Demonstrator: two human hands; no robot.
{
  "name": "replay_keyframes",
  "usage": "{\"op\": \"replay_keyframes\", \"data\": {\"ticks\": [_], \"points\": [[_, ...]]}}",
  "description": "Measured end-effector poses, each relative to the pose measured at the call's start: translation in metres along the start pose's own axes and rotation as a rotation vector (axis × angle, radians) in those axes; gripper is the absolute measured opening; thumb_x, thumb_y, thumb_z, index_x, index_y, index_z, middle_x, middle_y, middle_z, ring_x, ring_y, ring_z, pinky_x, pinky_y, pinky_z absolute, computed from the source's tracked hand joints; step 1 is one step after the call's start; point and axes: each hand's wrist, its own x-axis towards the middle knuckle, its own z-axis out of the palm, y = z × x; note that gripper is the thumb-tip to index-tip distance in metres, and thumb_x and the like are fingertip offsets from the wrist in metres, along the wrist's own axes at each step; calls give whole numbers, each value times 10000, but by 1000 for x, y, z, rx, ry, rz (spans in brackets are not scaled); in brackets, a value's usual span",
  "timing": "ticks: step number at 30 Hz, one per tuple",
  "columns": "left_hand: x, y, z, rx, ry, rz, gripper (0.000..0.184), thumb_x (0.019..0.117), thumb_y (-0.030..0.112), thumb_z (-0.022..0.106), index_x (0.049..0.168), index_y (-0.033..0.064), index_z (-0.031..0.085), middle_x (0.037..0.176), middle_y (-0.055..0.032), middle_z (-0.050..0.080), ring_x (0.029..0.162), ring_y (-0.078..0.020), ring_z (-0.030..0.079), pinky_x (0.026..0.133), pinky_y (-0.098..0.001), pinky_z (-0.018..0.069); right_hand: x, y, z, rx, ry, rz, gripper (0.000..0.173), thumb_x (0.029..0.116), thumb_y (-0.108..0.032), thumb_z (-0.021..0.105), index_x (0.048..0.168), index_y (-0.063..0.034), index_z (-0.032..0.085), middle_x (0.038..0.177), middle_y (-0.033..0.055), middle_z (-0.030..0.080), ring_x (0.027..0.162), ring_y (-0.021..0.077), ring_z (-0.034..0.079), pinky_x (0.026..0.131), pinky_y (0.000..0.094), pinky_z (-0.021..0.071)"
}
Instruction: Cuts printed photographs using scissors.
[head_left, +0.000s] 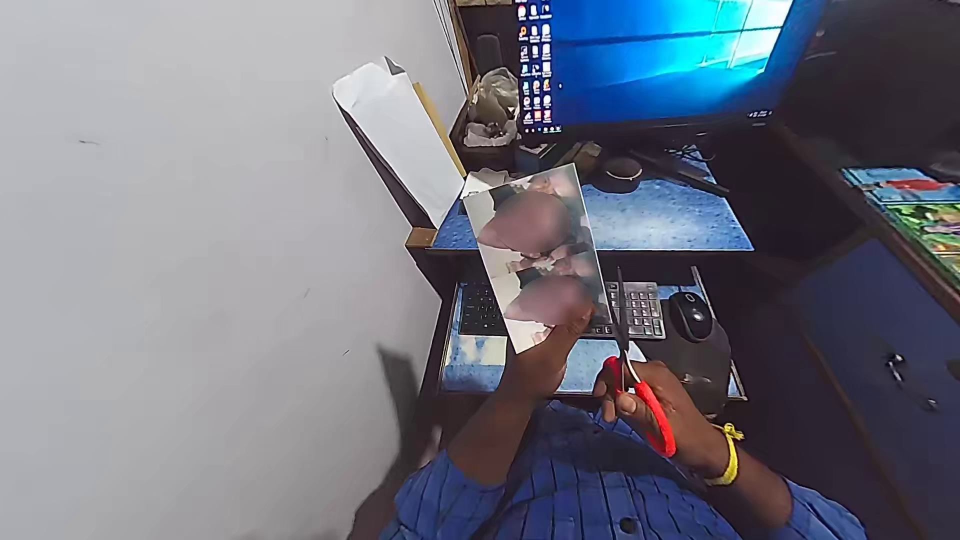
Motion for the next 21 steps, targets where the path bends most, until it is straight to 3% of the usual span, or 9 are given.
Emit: {"op": "replay_keyframes", "data": {"ticks": [7, 15, 21], "points": [[0, 2, 2, 23, 97, -54, 373, 909, 9, 727, 1237, -23, 551, 1056, -168, 708, 920, -279, 736, 836, -476, 640, 1, -2, 4, -29, 19, 75, 535, 1012, -579, 521, 911, -79, 682, 694, -39, 659, 605, -2, 592, 559, 182, 490], [0, 0, 5, 96, 99, 5, 389, 893, 4, 739, 1237, -29, 561, 1061, -150, 710, 979, -243, 722, 909, -433, 617, 0, -3, 2, -35, 34, 96, 511, 1017, -552, 534, 906, -76, 683, 673, -58, 649, 579, -25, 570, 539, 161, 467], [0, -1, 6, 98, 114, -6, 379, 885, -4, 745, 1220, -28, 569, 1040, -153, 717, 950, -252, 732, 886, -439, 628, 0, -3, 2, -59, 39, 108, 517, 1018, -563, 524, 892, -85, 678, 674, -57, 649, 588, -20, 580, 543, 171, 476]]}}
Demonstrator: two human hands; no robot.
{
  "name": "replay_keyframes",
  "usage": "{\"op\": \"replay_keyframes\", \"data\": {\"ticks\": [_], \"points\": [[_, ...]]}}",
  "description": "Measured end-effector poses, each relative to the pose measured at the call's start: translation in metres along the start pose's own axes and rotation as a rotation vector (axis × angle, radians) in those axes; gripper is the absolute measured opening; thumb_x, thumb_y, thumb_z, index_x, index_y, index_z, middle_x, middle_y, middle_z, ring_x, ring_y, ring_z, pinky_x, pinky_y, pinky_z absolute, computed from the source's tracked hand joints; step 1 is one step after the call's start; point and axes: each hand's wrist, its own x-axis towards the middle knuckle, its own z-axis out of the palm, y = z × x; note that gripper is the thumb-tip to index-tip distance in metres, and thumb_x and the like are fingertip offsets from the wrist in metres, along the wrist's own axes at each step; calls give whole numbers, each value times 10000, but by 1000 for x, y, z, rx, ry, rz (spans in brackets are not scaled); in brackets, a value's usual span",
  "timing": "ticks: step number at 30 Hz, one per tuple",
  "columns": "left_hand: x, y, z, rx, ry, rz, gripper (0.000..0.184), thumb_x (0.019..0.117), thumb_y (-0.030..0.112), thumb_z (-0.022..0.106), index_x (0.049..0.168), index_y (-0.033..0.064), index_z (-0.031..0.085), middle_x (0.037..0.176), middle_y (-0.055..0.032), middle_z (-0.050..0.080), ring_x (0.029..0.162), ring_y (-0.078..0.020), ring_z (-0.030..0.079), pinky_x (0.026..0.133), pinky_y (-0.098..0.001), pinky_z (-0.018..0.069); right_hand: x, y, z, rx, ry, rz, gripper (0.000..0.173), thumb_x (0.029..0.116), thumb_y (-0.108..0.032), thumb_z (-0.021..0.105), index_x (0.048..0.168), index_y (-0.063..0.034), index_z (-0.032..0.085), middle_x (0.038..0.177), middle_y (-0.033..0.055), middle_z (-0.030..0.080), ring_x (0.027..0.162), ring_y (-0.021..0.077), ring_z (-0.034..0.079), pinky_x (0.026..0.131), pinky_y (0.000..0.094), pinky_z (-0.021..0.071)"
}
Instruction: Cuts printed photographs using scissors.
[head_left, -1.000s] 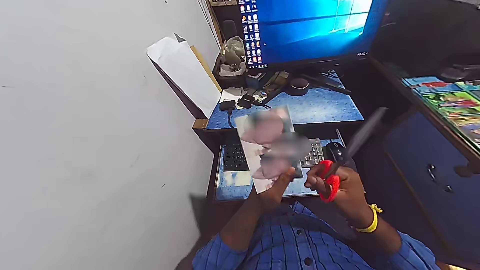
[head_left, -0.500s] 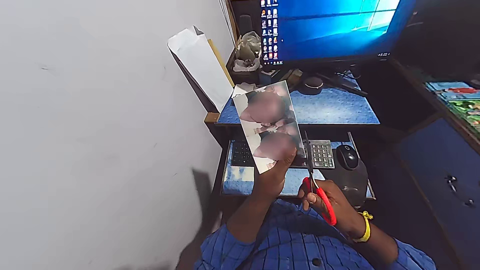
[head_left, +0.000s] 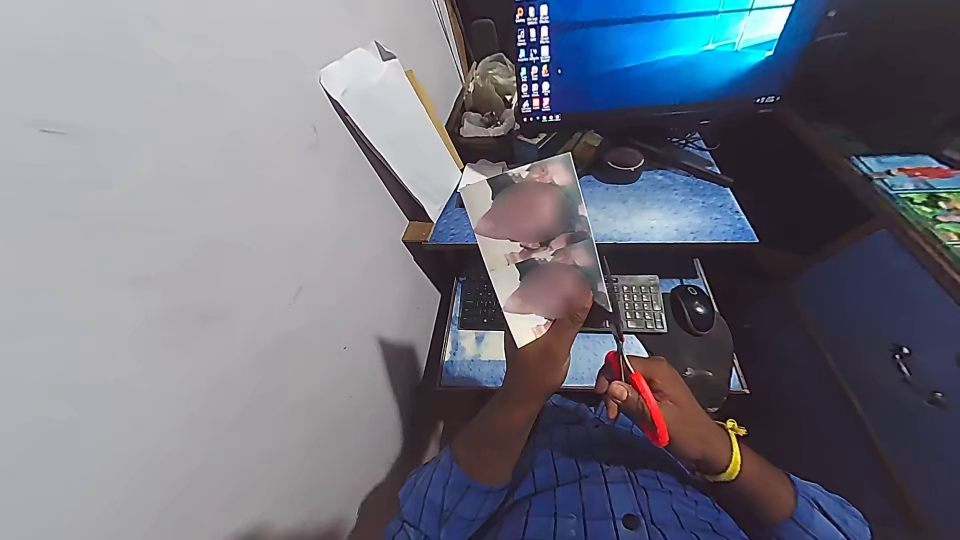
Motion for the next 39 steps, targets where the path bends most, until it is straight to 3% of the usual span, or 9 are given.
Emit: {"op": "replay_keyframes", "data": {"ticks": [8, 29, 39], "points": [[0, -1, -1, 19, 5, 15, 355, 890, -11, 735, 1210, -10, 582, 1039, -134, 714, 954, -233, 726, 893, -423, 623, 0, 2, 1, 23, -3, -1, 496, 1019, -541, 542, 884, -83, 676, 662, -55, 642, 570, -20, 567, 527, 168, 465], [2, -2, -2, -20, 2, -6, 369, 895, -15, 726, 1217, -49, 549, 1019, -185, 715, 907, -290, 740, 855, -469, 636, 0, -1, 3, 4, 18, 21, 477, 1026, -523, 540, 853, -102, 684, 640, -68, 627, 553, -24, 563, 511, 163, 464], [3, -1, -2, -43, 14, 9, 403, 880, -18, 742, 1233, -32, 548, 1043, -158, 708, 951, -256, 728, 882, -447, 626, 0, 1, 6, 40, 35, 11, 455, 1032, -492, 552, 810, -111, 664, 612, -61, 601, 533, 3, 563, 496, 188, 477]]}}
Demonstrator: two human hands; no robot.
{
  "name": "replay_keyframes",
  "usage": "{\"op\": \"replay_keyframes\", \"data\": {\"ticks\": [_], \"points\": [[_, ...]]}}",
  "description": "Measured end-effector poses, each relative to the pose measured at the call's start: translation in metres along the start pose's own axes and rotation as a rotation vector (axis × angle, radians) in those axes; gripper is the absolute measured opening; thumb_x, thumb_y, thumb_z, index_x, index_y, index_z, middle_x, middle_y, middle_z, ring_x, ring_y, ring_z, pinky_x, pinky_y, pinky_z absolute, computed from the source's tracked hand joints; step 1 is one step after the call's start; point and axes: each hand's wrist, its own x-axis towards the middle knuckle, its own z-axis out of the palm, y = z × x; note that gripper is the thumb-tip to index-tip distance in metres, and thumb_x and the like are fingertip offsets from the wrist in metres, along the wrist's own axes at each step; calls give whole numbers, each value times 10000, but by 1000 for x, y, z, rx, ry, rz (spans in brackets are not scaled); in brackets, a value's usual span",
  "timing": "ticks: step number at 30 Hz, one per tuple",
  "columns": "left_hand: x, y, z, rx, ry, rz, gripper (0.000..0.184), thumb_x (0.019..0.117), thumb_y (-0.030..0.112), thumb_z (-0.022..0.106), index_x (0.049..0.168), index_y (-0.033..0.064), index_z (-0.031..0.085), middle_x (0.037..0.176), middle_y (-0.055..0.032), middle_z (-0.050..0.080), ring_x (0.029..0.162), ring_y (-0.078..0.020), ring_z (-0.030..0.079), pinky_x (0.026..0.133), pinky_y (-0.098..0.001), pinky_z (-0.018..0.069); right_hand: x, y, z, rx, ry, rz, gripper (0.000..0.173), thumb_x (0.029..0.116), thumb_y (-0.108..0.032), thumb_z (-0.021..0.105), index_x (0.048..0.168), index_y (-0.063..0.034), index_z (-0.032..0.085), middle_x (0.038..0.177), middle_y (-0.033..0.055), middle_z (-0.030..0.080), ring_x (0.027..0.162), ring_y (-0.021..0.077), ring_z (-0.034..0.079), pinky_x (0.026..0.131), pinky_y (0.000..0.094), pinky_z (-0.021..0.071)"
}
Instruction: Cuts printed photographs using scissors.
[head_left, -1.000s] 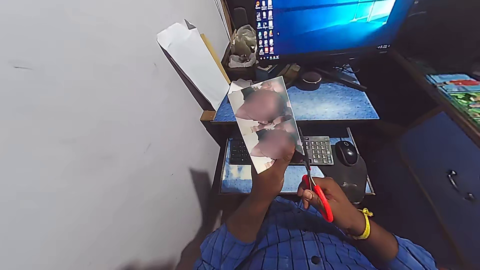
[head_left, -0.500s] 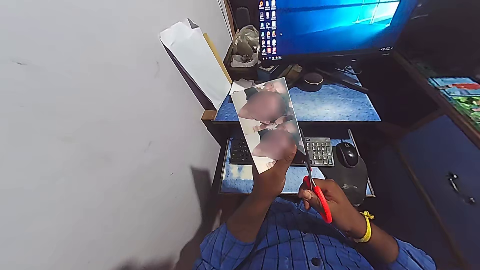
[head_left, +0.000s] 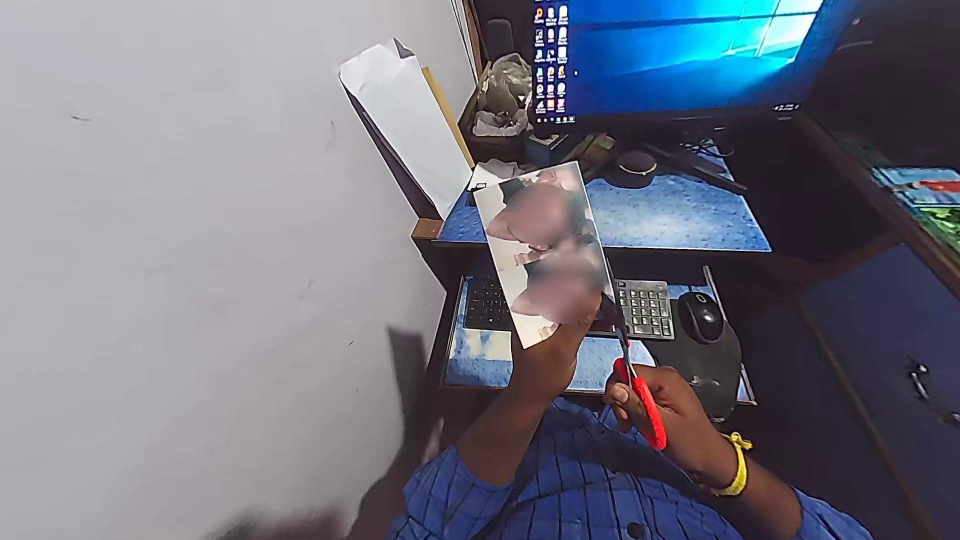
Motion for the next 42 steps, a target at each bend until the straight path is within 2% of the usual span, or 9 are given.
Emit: {"op": "replay_keyframes", "data": {"ticks": [5, 17, 20, 26, 31, 35, 42], "points": [[0, 0, -1, 9, -10, -4, 391, 892, -18, 728, 1239, -30, 548, 1046, -172, 703, 930, -277, 732, 857, -463, 636, -1, 2, 0, 14, -8, -16, 445, 1040, -470, 550, 812, -102, 653, 620, -52, 600, 533, 14, 564, 493, 200, 480], [-1, 0, -2, 18, -8, 1, 334, 892, -9, 722, 1195, -12, 581, 1016, -148, 714, 907, -255, 735, 852, -442, 636, 0, 1, 0, 18, -5, -7, 454, 1034, -478, 559, 800, -99, 650, 616, -50, 593, 533, 15, 558, 494, 202, 477], [0, 0, -1, 6, -15, -2, 365, 898, -7, 724, 1219, -34, 553, 1024, -181, 709, 902, -287, 739, 843, -466, 640, 0, 0, 0, 24, 1, -18, 444, 1035, -461, 566, 788, -99, 642, 602, -51, 583, 523, 8, 551, 482, 193, 469], [0, 2, 0, -13, -13, 18, 380, 890, -22, 723, 1224, -31, 541, 1036, -165, 705, 923, -271, 734, 854, -463, 635, -1, 0, 0, 8, 13, -13, 443, 1028, -457, 582, 768, -104, 644, 566, -61, 557, 492, -6, 517, 458, 182, 431], [0, 3, 0, -35, -3, 5, 397, 885, -25, 728, 1229, -39, 531, 1037, -172, 705, 925, -278, 736, 856, -460, 636, -1, 0, 2, 20, 28, -17, 428, 1025, -444, 595, 770, -103, 648, 560, -62, 551, 486, -9, 506, 455, 181, 426], [0, 4, 2, -20, 17, 20, 410, 871, -17, 748, 1225, -34, 541, 1042, -146, 707, 951, -246, 730, 874, -436, 632, 0, 1, 1, 19, 35, -23, 418, 1021, -423, 611, 761, -98, 646, 562, -63, 553, 487, -12, 507, 455, 176, 428], [-1, 4, 2, -30, 7, 1, 407, 874, -7, 747, 1218, -44, 534, 1039, -159, 707, 937, -268, 735, 866, -451, 634, -1, 2, 1, 45, 58, -26, 430, 1004, -441, 632, 730, -109, 636, 551, -64, 553, 480, -14, 512, 446, 174, 429]]}}
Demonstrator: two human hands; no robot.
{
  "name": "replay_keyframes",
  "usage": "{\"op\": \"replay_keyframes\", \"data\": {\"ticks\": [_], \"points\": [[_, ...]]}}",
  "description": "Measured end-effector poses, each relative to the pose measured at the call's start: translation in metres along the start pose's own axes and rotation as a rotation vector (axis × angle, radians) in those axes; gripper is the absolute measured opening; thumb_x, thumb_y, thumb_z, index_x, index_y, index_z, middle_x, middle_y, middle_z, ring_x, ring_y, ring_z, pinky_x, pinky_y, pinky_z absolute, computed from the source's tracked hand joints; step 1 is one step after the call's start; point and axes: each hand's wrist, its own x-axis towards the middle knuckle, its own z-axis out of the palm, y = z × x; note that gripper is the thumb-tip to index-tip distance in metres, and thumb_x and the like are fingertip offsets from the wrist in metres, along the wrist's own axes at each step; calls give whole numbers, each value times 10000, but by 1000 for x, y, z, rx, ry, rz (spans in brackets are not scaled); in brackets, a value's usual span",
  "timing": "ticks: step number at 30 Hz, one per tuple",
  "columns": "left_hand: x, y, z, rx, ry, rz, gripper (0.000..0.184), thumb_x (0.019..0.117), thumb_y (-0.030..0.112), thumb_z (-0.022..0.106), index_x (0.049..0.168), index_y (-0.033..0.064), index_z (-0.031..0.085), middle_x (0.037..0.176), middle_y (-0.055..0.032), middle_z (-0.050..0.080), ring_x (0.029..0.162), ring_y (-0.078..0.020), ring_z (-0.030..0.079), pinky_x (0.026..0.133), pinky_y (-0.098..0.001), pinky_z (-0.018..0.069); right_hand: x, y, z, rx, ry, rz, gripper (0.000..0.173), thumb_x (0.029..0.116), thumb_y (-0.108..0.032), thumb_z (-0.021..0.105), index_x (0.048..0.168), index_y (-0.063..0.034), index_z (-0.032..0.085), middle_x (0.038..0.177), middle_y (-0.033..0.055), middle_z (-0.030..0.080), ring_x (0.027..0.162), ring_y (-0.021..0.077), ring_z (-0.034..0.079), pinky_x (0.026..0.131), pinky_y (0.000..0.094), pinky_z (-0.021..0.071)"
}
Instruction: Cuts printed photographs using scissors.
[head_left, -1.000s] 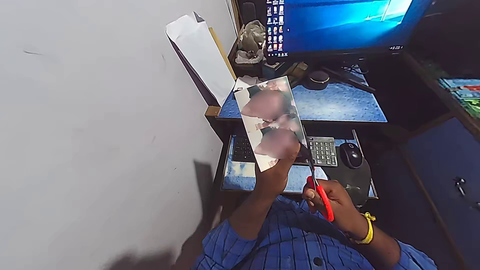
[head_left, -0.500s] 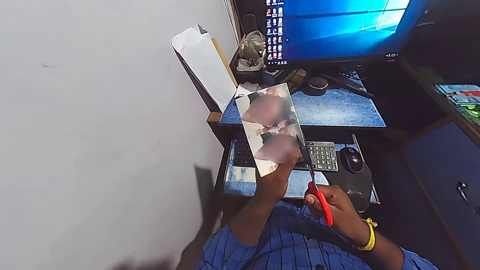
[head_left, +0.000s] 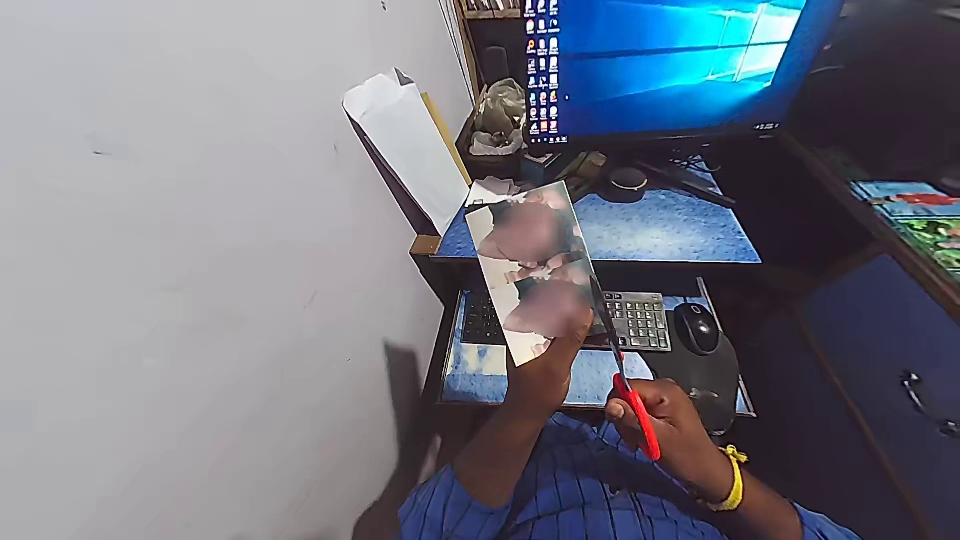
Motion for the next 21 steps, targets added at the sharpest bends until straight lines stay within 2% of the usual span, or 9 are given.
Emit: {"op": "replay_keyframes", "data": {"ticks": [1, 4, 8, 15, 21], "points": [[-3, -2, 1, 0, -7, -8, 401, 870, -8, 753, 1209, -52, 543, 1034, -160, 711, 937, -265, 735, 866, -449, 634, 0, 0, 0, 19, 1, -3, 429, 1007, -441, 627, 733, -110, 638, 554, -64, 555, 480, -11, 515, 444, 175, 436], [-14, -9, 6, 8, -60, -20, 372, 862, -17, 762, 1183, -27, 575, 1043, -96, 727, 981, -189, 723, 910, -382, 616, 4, -3, -3, 76, 23, -34, 428, 1018, -450, 605, 753, -115, 637, 575, -68, 551, 491, -13, 506, 452, 168, 424], [-24, -13, 10, 1, -78, -52, 353, 864, -24, 758, 1167, -42, 578, 1035, -109, 728, 974, -197, 728, 910, -385, 616, 3, -5, -8, 38, 39, -32, 446, 1017, -484, 587, 781, -111, 658, 612, -64, 591, 529, -9, 543, 484, 170, 453], [-26, -12, 11, 15, -74, -37, 338, 855, -25, 766, 1148, -8, 598, 1030, -71, 733, 984, -163, 722, 917, -356, 609, 3, -4, -6, 18, 53, -49, 450, 1021, -483, 580, 791, -103, 653, 604, -75, 570, 526, -22, 517, 488, 163, 430], [-25, -13, 8, 6, -89, -41, 322, 874, -19, 751, 1153, -18, 592, 1030, -101, 735, 966, -198, 733, 901, -388, 620, 2, -5, -5, 17, 56, -24, 458, 1023, -480, 580, 765, -106, 636, 582, -59, 550, 494, 1, 505, 452, 185, 424]]}}
